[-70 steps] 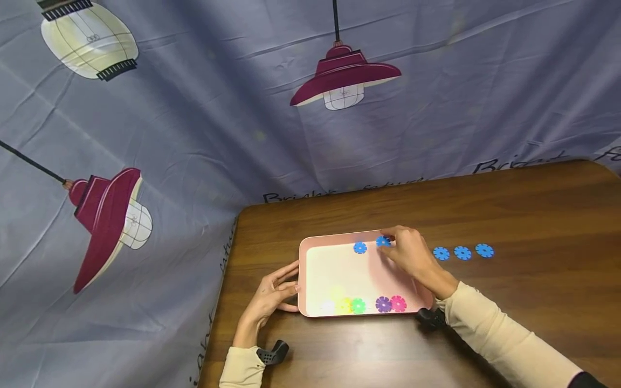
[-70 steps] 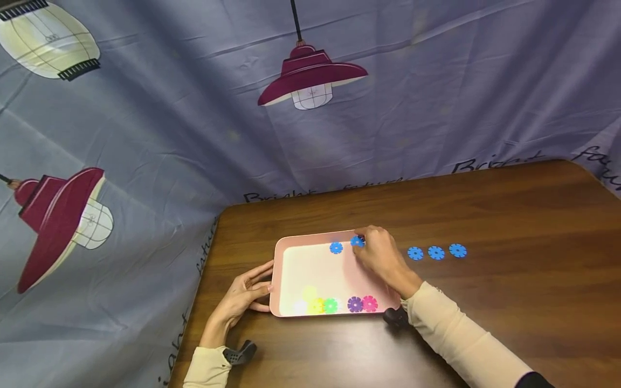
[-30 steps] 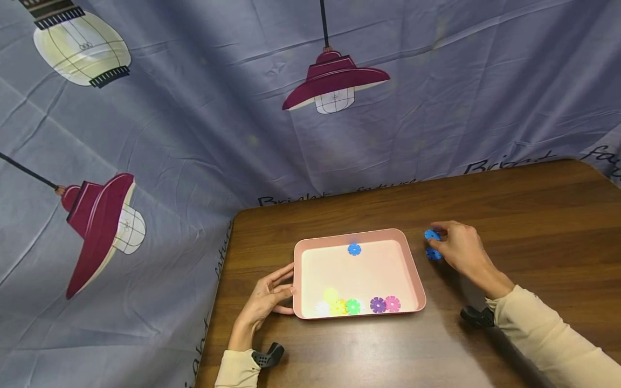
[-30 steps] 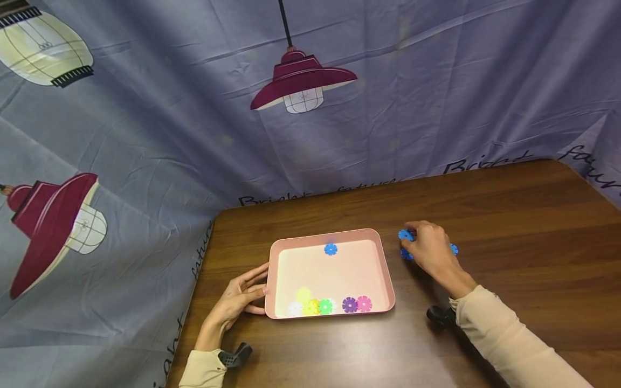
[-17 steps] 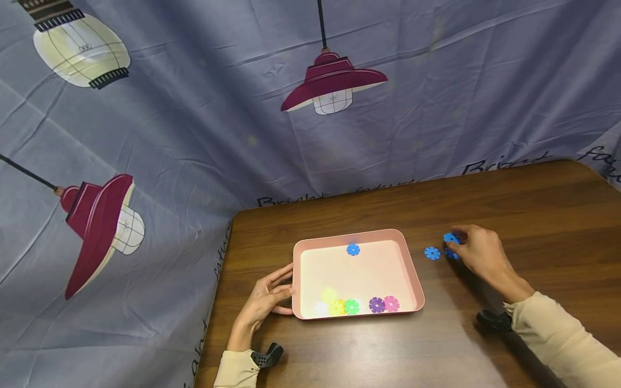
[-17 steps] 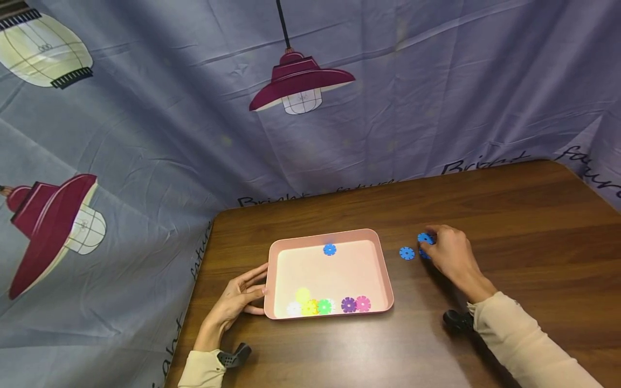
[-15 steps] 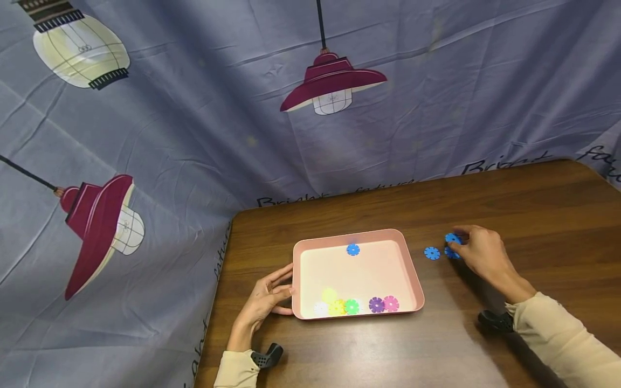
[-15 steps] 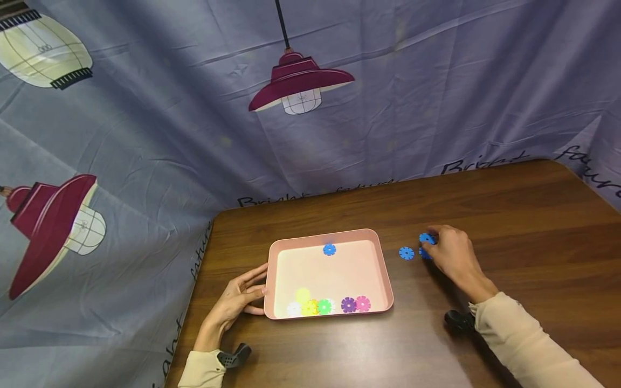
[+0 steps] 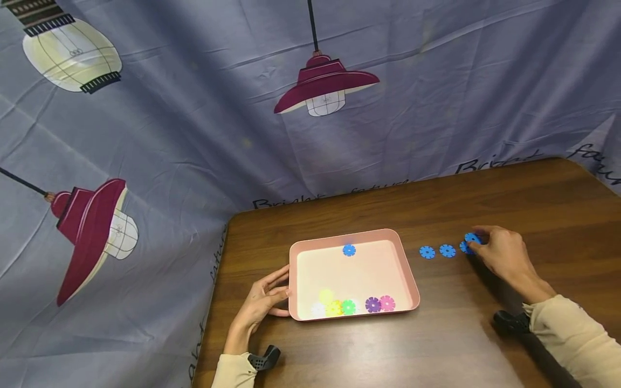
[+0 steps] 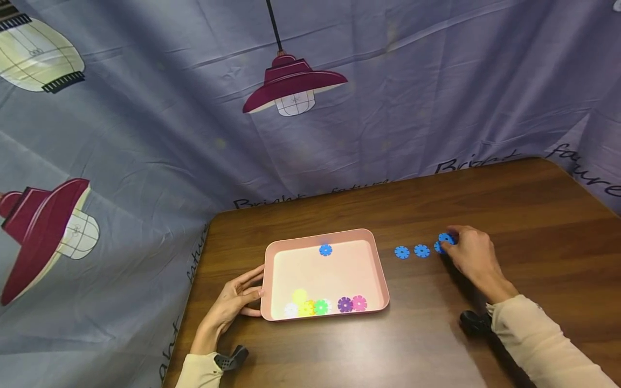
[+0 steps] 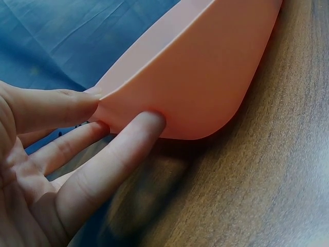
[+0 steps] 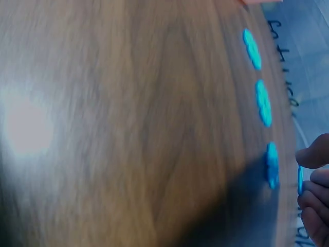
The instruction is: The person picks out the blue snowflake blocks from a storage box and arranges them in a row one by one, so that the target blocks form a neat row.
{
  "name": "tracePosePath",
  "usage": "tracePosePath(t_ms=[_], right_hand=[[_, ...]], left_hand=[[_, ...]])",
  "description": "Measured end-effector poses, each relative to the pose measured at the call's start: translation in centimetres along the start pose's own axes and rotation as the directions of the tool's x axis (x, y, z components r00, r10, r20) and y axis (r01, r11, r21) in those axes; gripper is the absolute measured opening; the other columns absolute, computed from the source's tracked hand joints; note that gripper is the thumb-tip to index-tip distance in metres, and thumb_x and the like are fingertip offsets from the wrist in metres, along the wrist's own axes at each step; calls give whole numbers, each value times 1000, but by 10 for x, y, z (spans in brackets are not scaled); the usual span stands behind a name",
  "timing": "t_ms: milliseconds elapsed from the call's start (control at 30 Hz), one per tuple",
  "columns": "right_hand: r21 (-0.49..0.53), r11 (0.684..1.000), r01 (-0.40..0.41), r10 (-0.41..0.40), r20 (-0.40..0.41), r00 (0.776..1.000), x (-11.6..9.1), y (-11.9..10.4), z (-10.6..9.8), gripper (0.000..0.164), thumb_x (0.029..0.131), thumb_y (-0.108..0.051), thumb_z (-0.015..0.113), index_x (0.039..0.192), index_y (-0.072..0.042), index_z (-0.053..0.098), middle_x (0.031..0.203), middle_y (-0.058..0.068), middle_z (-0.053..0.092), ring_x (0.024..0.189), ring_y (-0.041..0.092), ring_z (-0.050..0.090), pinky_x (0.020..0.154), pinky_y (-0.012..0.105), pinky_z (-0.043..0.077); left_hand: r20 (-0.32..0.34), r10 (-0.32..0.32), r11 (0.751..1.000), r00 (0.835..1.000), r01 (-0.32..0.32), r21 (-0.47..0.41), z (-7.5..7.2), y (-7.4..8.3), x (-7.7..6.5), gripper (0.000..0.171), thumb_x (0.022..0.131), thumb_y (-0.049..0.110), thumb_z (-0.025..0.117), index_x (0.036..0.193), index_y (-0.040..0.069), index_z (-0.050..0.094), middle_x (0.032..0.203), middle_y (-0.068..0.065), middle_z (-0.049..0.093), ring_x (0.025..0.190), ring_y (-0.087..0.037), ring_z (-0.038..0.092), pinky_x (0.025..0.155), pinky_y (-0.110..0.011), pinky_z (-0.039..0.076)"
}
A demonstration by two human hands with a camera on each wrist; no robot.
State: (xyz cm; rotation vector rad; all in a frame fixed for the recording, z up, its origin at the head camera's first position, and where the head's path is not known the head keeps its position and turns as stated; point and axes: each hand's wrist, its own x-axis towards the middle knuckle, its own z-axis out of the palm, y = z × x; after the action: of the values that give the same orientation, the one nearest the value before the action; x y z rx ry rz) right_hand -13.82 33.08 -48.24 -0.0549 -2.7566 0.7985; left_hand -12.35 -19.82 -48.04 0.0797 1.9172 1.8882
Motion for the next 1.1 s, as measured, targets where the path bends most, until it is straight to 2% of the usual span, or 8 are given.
tracePosePath(t_ms=[300,1100], right_hand=[[-27,999,-20,19,-6,1000,-3,16,-5,37,82,-11,74,109,12,65,103,37,63,93,59,56,71,68,45],[-40,999,-31,31,21,999,-6,28,-3,33,84,-9,72,108,13,64,104,38,62,96,61,54,75,69,43]], left_hand=[[-5,5,1000,1000,-5,4,-1,0,-1,65,91,-5,63,150,5,39,152,-23,37,119,-36,57,65,-49,61],[-3,-6,1000,1000,6,4,-1,0,0,65,91,-6,62,151,4,38,152,-24,36,119,-36,57,66,-47,61]])
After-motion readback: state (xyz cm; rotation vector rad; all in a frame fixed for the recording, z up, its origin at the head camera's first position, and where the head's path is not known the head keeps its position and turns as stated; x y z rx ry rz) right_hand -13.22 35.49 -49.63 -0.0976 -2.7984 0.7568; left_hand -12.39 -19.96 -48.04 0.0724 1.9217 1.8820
